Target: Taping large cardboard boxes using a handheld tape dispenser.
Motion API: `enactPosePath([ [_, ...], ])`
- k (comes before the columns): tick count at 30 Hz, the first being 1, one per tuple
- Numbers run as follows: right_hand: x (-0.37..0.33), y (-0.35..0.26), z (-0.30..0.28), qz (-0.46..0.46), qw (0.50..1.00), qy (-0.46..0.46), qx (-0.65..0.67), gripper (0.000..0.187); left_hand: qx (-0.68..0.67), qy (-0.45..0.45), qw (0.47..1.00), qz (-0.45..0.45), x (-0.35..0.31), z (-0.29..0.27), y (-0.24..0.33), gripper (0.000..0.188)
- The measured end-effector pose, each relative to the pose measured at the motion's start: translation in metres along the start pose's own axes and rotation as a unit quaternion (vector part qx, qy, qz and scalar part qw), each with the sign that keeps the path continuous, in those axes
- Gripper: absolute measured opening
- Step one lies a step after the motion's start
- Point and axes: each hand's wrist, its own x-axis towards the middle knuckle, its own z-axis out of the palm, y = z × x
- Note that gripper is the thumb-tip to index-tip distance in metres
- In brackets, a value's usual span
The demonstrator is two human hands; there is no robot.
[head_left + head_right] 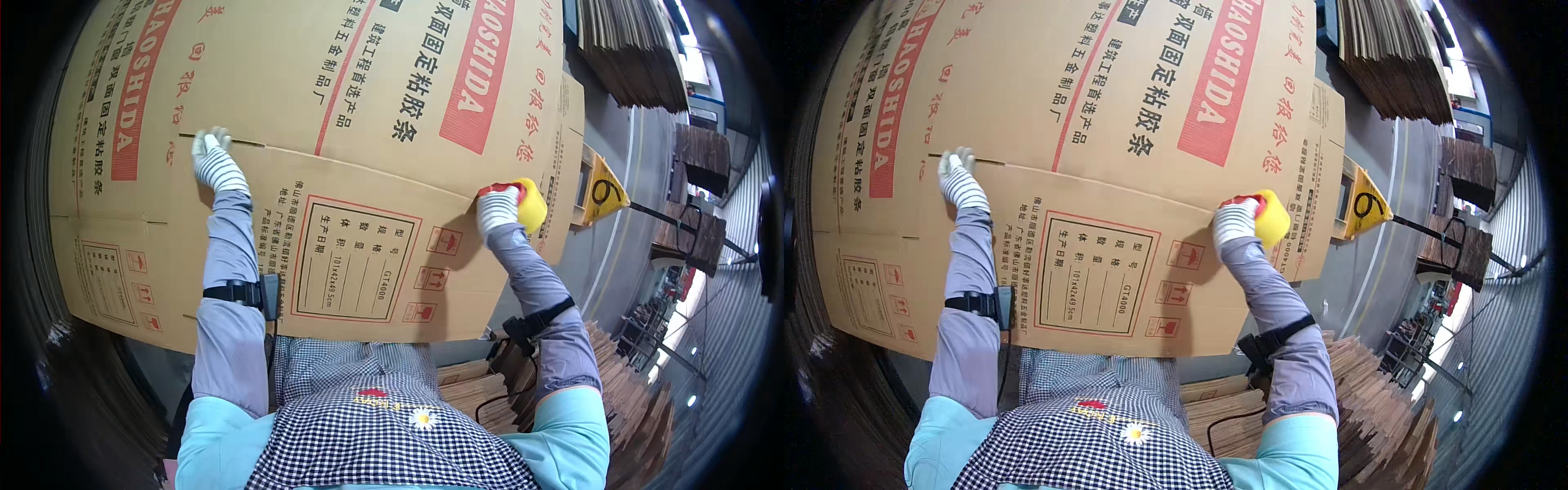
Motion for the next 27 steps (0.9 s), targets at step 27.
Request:
enactPosePath([
  [27, -0.323, 0.038, 0.137, -0.098, 0.536, 0.110, 0.831, 0.063, -0.064, -0.609, 0.656, -0.440, -0.515, 0.002, -0.004, 0.042],
])
